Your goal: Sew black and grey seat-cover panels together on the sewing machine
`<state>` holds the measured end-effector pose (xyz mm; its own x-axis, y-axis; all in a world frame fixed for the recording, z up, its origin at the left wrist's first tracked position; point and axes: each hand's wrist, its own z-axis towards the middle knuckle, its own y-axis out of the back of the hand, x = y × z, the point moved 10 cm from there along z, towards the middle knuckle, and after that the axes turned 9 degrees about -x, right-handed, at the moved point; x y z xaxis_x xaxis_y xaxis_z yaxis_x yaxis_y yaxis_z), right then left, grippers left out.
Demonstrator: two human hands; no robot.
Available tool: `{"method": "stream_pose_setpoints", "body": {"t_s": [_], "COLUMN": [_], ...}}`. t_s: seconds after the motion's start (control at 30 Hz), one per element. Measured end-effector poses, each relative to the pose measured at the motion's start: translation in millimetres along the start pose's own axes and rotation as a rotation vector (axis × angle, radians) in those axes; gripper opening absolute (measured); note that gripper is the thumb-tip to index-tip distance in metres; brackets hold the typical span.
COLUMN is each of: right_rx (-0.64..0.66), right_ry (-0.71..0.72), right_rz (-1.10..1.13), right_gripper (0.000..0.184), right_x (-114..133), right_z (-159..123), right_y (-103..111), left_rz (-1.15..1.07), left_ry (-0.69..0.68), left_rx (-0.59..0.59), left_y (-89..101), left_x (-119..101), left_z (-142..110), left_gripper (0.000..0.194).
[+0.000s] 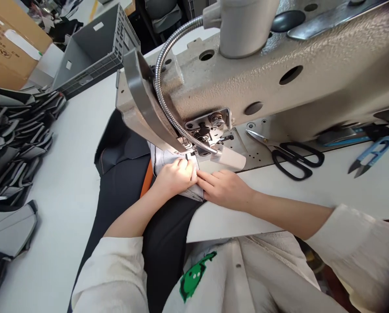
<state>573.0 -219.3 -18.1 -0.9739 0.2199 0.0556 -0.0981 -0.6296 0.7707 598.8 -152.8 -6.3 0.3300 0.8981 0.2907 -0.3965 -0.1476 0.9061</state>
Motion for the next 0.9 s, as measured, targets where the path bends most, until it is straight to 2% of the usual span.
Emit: {"method": "stream_pose_setpoints", "body": {"t_s": [0.1, 0.17, 0.3, 0.4, 0.5, 0.6, 0.67, 0.73, 0.83, 0.9], "right_rx": [0.028, 0.057, 0.034, 0.018, 0.059, 0.102, 0.127, 0.132, 0.102, 0.089], "right_ry": [0.002, 0.033, 0.034, -0.058, -0.124, -0.142, -0.124, -0.094, -0.082, -0.11], "right_rz": [-0.022, -0.013, 0.041, 0.114, 0.204, 0.223, 0.209, 0.191, 0.159, 0.115], "right_gripper": [0.027, 0.024, 0.015, 0.019, 0.022, 0.021, 0.019, 0.018, 0.018, 0.017], "right_x": [-4.3, -4.5, -9.1, -19.8, -25.4, -25.3, -22.7, -20.2, -22.3, -28.3], "right_z": [4.4, 7.5, 11.9, 12.1, 10.9, 9.5, 7.8, 5.8, 3.4, 2.7], "right_y": [-6.2, -10.1, -10.3, -10.8, -15.2, -16.5, -15.0, -10.8, -2.8, -1.2], "left_rz": [-0.007, -0.013, -0.131, -0.257, -0.14, 0.073, 0.116, 0.065, -0.113, -0.196], "left_ry": [-0.04, -0.008, 0.128, 0.203, 0.336, 0.413, 0.355, 0.233, 0.068, 0.031], "left_rx": [-0.098, -0.093, 0.071, 0.131, 0.005, -0.173, -0.283, -0.318, -0.194, -0.102], "left_y": [-1.0, -4.0, -2.6, 14.4, 32.8, 37.0, 35.9, 32.8, 25.4, 23.2], "left_x": [2.9, 8.7, 19.1, 11.9, 8.0, 2.8, -4.9, -13.3, -22.6, -25.4], "left_z": [4.8, 6.5, -4.6, -25.0, -44.1, -55.1, -54.5, -50.6, -48.1, -50.5], "left_gripper": [0.021, 0.023, 0.026, 0.037, 0.045, 0.022, 0.01, 0.013, 0.019, 0.023]}}
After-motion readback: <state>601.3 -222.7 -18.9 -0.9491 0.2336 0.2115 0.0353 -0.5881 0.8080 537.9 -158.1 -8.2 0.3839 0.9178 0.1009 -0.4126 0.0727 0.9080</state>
